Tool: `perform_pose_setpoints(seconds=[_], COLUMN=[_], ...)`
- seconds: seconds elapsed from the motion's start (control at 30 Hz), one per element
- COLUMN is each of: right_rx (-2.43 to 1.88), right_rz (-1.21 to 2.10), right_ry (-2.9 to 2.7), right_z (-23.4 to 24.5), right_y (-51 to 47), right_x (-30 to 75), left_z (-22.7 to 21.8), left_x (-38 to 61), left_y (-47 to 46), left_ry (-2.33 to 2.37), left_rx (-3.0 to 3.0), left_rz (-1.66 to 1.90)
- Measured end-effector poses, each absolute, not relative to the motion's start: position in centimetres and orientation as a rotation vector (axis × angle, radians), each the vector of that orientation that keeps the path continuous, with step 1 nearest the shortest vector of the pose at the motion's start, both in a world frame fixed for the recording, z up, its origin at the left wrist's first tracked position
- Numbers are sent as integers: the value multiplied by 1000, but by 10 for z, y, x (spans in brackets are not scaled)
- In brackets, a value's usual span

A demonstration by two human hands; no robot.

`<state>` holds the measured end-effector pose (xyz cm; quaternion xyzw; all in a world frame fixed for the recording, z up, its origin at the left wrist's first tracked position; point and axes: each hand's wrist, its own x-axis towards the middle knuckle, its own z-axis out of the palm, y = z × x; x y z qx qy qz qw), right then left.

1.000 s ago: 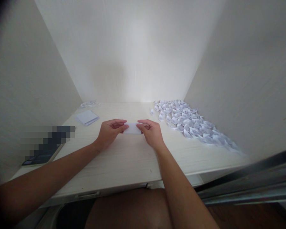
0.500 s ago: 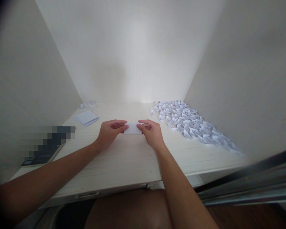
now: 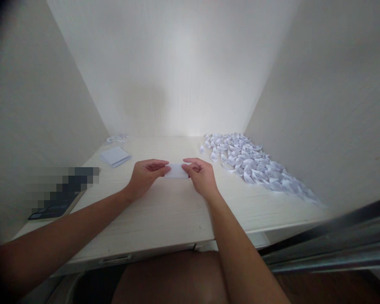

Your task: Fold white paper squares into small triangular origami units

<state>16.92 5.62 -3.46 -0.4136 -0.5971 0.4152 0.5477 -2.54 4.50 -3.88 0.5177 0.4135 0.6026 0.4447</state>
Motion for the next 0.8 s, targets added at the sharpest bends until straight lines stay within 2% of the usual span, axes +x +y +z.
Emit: perform_pose_setpoints(seconds=[0.6, 0.8], right_rx=[-946, -1049], right_rz=[1032, 982], right_ry=[-1427, -1618], right_z=[-35, -34], right_y=[57, 53], right_x=[168, 169], left_z=[-39, -38], left_x=[-29, -29], left_y=[48, 46], left_ry=[1021, 988], left_rx=[1304, 1330], left_rz=[1462, 1391])
